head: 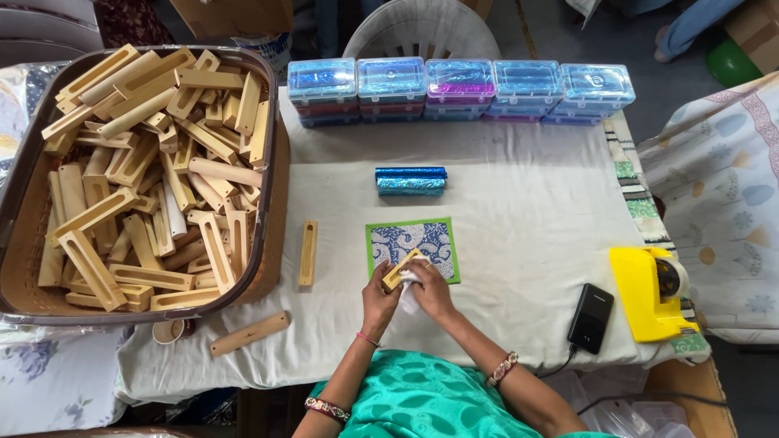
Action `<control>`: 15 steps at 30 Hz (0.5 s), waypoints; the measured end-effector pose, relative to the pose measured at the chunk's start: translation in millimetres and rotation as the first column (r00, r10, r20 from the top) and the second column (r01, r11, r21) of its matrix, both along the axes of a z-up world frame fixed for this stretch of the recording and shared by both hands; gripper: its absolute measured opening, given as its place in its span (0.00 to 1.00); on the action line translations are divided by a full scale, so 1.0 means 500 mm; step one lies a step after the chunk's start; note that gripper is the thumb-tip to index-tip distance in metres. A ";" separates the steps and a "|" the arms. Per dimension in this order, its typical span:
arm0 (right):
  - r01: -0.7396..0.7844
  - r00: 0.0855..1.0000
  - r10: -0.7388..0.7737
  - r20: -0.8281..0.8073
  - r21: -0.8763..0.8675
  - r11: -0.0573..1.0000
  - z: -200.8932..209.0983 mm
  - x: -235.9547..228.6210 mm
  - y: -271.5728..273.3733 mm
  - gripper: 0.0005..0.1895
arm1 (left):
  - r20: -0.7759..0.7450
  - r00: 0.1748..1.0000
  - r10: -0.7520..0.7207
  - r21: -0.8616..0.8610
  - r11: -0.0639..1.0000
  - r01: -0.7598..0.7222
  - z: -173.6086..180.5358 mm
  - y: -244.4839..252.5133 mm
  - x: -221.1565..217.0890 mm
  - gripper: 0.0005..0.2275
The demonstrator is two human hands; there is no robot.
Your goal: The recorder cleans, wraps, and prepares small wooden block assemblies at a workshop station.
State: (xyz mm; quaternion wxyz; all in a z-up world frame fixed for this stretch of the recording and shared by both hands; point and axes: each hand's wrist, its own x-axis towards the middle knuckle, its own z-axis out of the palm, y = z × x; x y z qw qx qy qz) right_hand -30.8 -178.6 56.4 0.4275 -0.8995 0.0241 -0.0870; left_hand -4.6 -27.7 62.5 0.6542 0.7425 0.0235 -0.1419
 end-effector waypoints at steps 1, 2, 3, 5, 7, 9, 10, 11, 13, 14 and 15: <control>-0.002 1.000 0.002 -0.002 0.000 1.000 0.007 -0.010 0.010 0.25 | -0.002 1.000 0.002 0.000 1.000 -0.002 -0.027 0.000 0.000 0.30; -0.041 0.999 0.039 0.031 0.070 0.997 0.013 -0.019 0.020 0.25 | 0.072 0.997 -0.005 -0.023 1.000 0.007 -0.054 0.000 0.000 0.30; -0.079 0.995 0.071 0.067 0.137 0.987 0.020 -0.028 0.028 0.26 | 0.147 0.989 -0.013 -0.046 0.999 0.020 -0.080 -0.002 0.002 0.30; -0.067 0.993 0.050 0.109 0.152 0.986 0.038 -0.032 0.027 0.25 | 0.204 0.978 -0.037 -0.013 0.999 0.041 -0.056 -0.006 0.003 0.30; -0.056 0.988 0.030 0.152 0.169 0.984 0.062 -0.030 0.028 0.25 | 0.260 0.963 -0.062 0.024 0.998 0.058 -0.044 -0.007 0.005 0.30; -0.025 0.972 0.005 0.234 0.080 0.997 0.092 -0.025 0.026 0.25 | 0.202 0.971 -0.127 0.156 0.983 0.096 -0.046 -0.009 0.007 0.25; -0.022 0.973 0.003 0.230 0.079 0.997 0.096 -0.024 0.027 0.25 | 0.199 0.971 -0.129 0.156 0.983 0.099 -0.054 -0.009 0.004 0.25; -0.047 0.975 0.044 0.216 0.008 0.999 0.100 -0.020 0.027 0.27 | 0.156 0.976 -0.151 0.210 0.971 0.117 -0.061 -0.011 0.005 0.24; -0.072 0.977 0.083 0.198 -0.062 0.995 0.092 -0.011 0.023 0.28 | 0.113 0.979 -0.171 0.263 0.955 0.137 -0.068 -0.010 0.003 0.22; -0.074 0.982 0.093 0.162 -0.117 0.990 0.079 -0.007 0.019 0.29 | 0.118 0.979 -0.166 0.257 0.957 0.131 -0.068 -0.006 0.000 0.24; -0.083 0.986 0.105 0.127 -0.172 0.982 0.066 0.000 0.017 0.30 | 0.126 0.980 -0.156 0.251 0.960 0.120 -0.067 -0.002 -0.001 0.26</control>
